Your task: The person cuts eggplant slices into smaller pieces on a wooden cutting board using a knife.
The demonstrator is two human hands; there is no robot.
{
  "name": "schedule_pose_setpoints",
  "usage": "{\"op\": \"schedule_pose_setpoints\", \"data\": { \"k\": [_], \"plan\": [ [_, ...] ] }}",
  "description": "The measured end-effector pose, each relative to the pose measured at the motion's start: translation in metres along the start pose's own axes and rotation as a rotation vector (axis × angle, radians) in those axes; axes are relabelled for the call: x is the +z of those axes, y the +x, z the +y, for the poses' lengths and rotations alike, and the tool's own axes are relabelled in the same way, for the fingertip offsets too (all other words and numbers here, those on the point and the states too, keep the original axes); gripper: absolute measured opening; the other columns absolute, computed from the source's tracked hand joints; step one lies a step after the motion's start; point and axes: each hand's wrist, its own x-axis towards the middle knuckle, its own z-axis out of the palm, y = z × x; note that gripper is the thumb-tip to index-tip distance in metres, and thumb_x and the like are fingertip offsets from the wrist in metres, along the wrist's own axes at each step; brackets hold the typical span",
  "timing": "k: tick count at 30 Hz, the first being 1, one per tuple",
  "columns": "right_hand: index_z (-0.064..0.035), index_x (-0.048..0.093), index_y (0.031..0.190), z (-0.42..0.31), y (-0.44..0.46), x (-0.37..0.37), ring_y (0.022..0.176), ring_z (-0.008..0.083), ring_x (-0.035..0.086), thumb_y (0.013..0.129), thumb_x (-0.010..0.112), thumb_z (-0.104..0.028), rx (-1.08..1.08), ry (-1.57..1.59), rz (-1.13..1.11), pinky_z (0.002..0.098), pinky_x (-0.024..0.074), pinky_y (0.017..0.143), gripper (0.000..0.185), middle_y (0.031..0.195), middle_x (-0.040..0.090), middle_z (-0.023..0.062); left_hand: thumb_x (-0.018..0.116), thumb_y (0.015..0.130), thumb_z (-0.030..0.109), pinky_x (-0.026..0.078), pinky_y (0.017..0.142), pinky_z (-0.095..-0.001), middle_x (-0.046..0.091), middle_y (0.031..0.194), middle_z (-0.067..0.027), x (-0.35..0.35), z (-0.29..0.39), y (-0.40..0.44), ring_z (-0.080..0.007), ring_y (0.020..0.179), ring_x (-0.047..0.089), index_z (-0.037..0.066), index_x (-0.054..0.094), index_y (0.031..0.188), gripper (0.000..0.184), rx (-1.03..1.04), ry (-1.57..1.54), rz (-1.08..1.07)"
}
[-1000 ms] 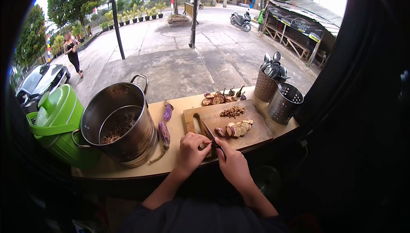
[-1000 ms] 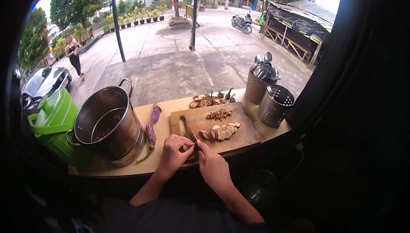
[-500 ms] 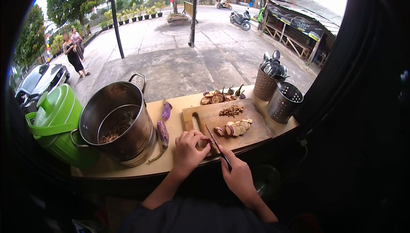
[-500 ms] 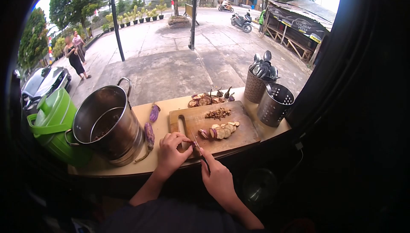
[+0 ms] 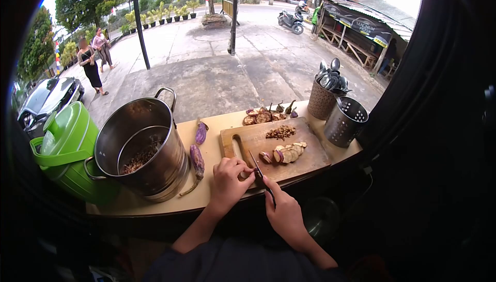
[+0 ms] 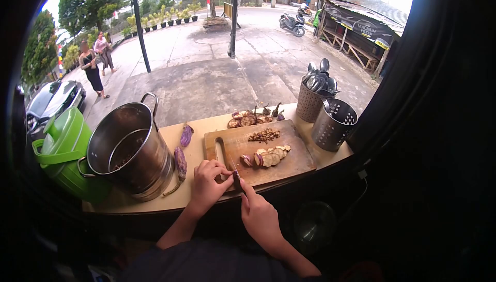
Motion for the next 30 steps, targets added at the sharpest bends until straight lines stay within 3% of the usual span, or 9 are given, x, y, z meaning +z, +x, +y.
{"op": "schedule_pose_setpoints", "data": {
  "k": [6, 11, 14, 17, 23, 27, 30],
  "plan": [
    [-0.0126, 0.057, 0.141, -0.007, 0.015, -0.005, 0.077, 0.041, 0.069, 0.1, 0.062, -0.016, 0.055, -0.025, -0.072, 0.0517, 0.0543, 0.068, 0.041, 0.085, 0.069, 0.0218, 0.083, 0.078, 0.02, 0.042, 0.089, -0.0388, 0.068, 0.095, 0.0008, 0.001, 0.0, 0.001, -0.0218, 0.098, 0.061, 0.012, 0.073, 0.079, 0.013, -0.006, -0.013, -0.013],
    [-0.0111, 0.057, 0.14, 0.0, 0.014, -0.009, 0.078, 0.0428, 0.068, 0.1, 0.061, -0.015, 0.065, 0.09, -0.053, 0.0515, 0.053, 0.068, 0.04, 0.088, 0.069, 0.0234, 0.081, 0.08, 0.02, 0.042, 0.09, -0.039, 0.069, 0.096, 0.0009, 0.001, 0.004, 0.002, -0.022, 0.099, 0.061, 0.014, 0.073, 0.089, 0.013, -0.019, 0.003, 0.006],
    [-0.008, 0.06, 0.137, 0.006, 0.013, -0.012, 0.067, 0.0406, 0.066, 0.1, 0.063, -0.008, -0.011, 0.164, 0.062, 0.041, 0.0504, 0.062, 0.037, 0.083, 0.066, 0.0253, 0.079, 0.082, 0.02, 0.042, 0.088, -0.0387, 0.07, 0.093, 0.0023, 0.003, 0.005, 0.003, -0.0212, 0.098, 0.062, 0.016, 0.073, 0.092, 0.012, -0.011, -0.01, 0.027],
    [-0.0096, 0.059, 0.137, 0.007, 0.01, -0.02, 0.079, 0.0449, 0.067, 0.099, 0.062, -0.009, 0.042, 0.218, 0.018, 0.0483, 0.0517, 0.067, 0.038, 0.092, 0.068, 0.0261, 0.079, 0.085, 0.02, 0.041, 0.086, -0.0376, 0.071, 0.089, 0.0035, 0.002, 0.007, 0.002, -0.019, 0.093, 0.063, 0.017, 0.074, 0.093, 0.01, 0.008, 0.001, 0.037],
    [-0.0092, 0.059, 0.137, 0.007, 0.002, -0.024, 0.084, 0.0451, 0.068, 0.099, 0.063, -0.009, 0.077, 0.235, 0.0, 0.0471, 0.0531, 0.069, 0.038, 0.097, 0.069, 0.0259, 0.078, 0.087, 0.02, 0.039, 0.084, -0.0358, 0.071, 0.089, 0.0028, 0.001, 0.006, 0.002, -0.0157, 0.083, 0.064, 0.017, 0.076, 0.094, 0.008, -0.082, -0.066, -0.006],
    [-0.0094, 0.059, 0.137, 0.008, -0.002, -0.025, 0.085, 0.0449, 0.068, 0.1, 0.063, -0.009, 0.058, 0.249, 0.013, 0.0472, 0.0539, 0.07, 0.038, 0.098, 0.07, 0.0257, 0.078, 0.088, 0.02, 0.04, 0.084, -0.0358, 0.071, 0.088, 0.0029, 0.001, 0.007, 0.002, -0.0162, 0.083, 0.064, 0.016, 0.075, 0.092, 0.007, -0.061, -0.051, 0.007],
    [-0.0097, 0.059, 0.137, 0.007, -0.004, -0.024, 0.086, 0.0447, 0.069, 0.1, 0.062, -0.01, 0.068, 0.222, -0.02, 0.0474, 0.0542, 0.07, 0.037, 0.099, 0.071, 0.0252, 0.076, 0.089, 0.022, 0.041, 0.087, -0.0387, 0.072, 0.091, 0.0012, 0.002, 0.006, 0.003, -0.0212, 0.09, 0.064, 0.015, 0.075, 0.094, 0.008, -0.047, -0.02, 0.009]
  ]
}}
